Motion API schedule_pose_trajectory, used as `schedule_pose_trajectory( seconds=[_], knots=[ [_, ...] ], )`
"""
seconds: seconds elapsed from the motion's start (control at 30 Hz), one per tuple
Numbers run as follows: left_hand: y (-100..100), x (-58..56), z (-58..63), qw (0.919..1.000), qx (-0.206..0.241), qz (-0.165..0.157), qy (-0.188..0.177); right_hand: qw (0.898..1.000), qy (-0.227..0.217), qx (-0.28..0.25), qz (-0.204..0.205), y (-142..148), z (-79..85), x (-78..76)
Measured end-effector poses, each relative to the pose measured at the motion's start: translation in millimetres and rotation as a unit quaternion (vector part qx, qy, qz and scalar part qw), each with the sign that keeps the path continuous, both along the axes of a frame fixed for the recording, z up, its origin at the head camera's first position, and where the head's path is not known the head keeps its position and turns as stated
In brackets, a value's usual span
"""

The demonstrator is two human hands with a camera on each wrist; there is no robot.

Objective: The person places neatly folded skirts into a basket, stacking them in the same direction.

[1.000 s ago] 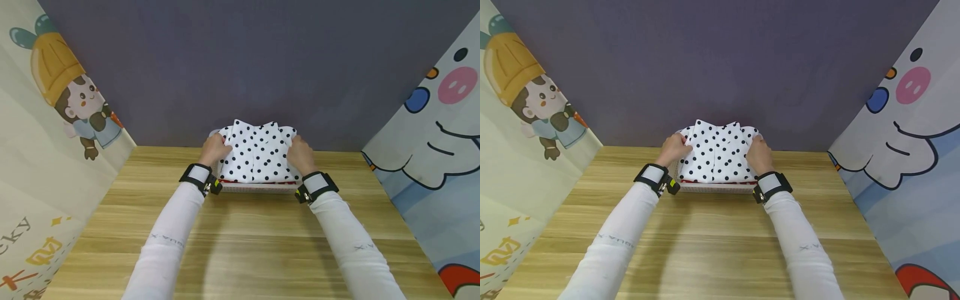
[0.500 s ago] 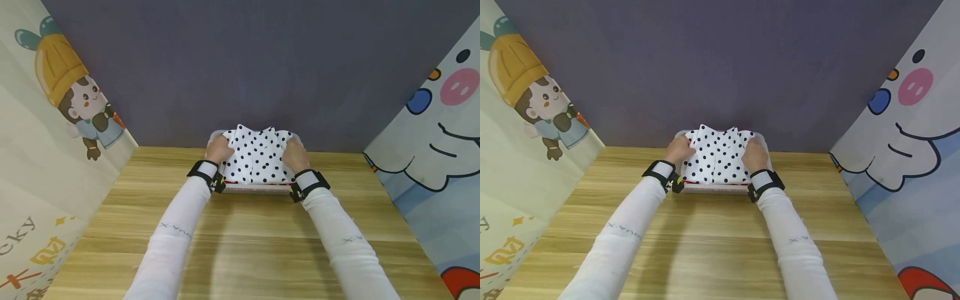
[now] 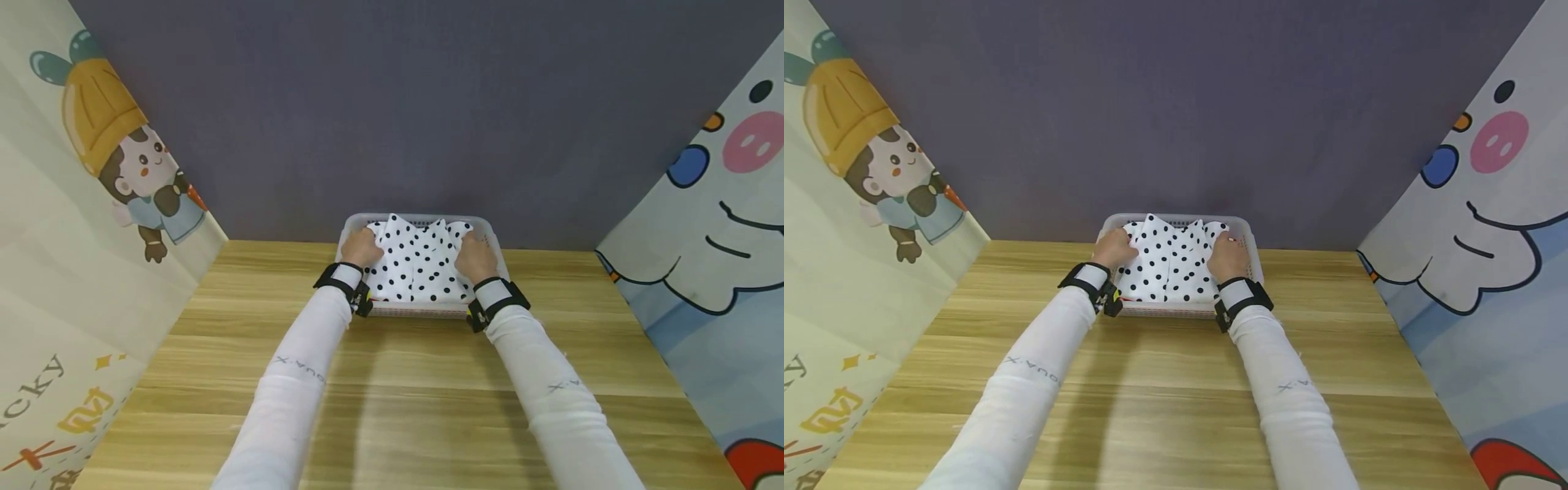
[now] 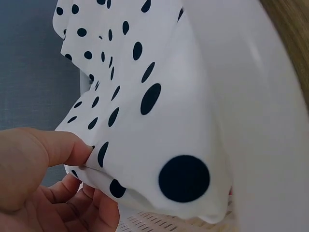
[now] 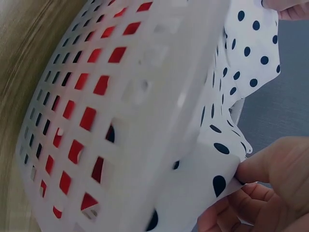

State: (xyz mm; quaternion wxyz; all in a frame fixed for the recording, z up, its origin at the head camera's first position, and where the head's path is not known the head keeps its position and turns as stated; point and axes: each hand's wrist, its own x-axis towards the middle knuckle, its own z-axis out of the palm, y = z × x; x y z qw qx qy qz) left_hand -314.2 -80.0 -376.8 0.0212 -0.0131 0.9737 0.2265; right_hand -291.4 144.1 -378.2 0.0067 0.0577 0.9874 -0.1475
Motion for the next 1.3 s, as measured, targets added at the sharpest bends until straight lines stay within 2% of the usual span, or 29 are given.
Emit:
schedule_pose_trajectory(
  seconds=[0.17,0.47,0.67,0.83,0.97,1.17,1.3],
  knots=[
    [1.8,-0.1,1.1,0.9999,-0.011,0.005,-0.007,1.0,0.002,0.007,0.019,-2.4,-1.0,1.2],
    [3.2,5.9,6.3,0.9981,-0.059,0.006,-0.017,0.998,-0.02,0.027,0.051,1.5,-5.9,1.8],
    [0.5,7.5,6.1,0.9964,-0.08,0.0,-0.028,0.997,-0.037,0.009,0.064,6.0,-7.7,4.3],
    [0.2,6.7,4.9,0.9954,-0.084,-0.011,-0.044,0.995,-0.071,0.017,0.067,9.6,-11.2,3.8],
    [0.5,3.1,-0.8,0.9949,-0.085,-0.016,-0.051,0.992,-0.096,0.023,0.078,12.1,-13.6,3.6],
    [-3.0,-1.8,-11.6,0.994,-0.078,-0.032,-0.07,0.989,-0.105,0.003,0.1,16.5,-13.5,7.8],
    [-6.4,2.3,-10.9,0.9945,-0.06,-0.053,-0.067,0.986,-0.111,-0.006,0.12,21.5,-11.1,13.5]
  ],
)
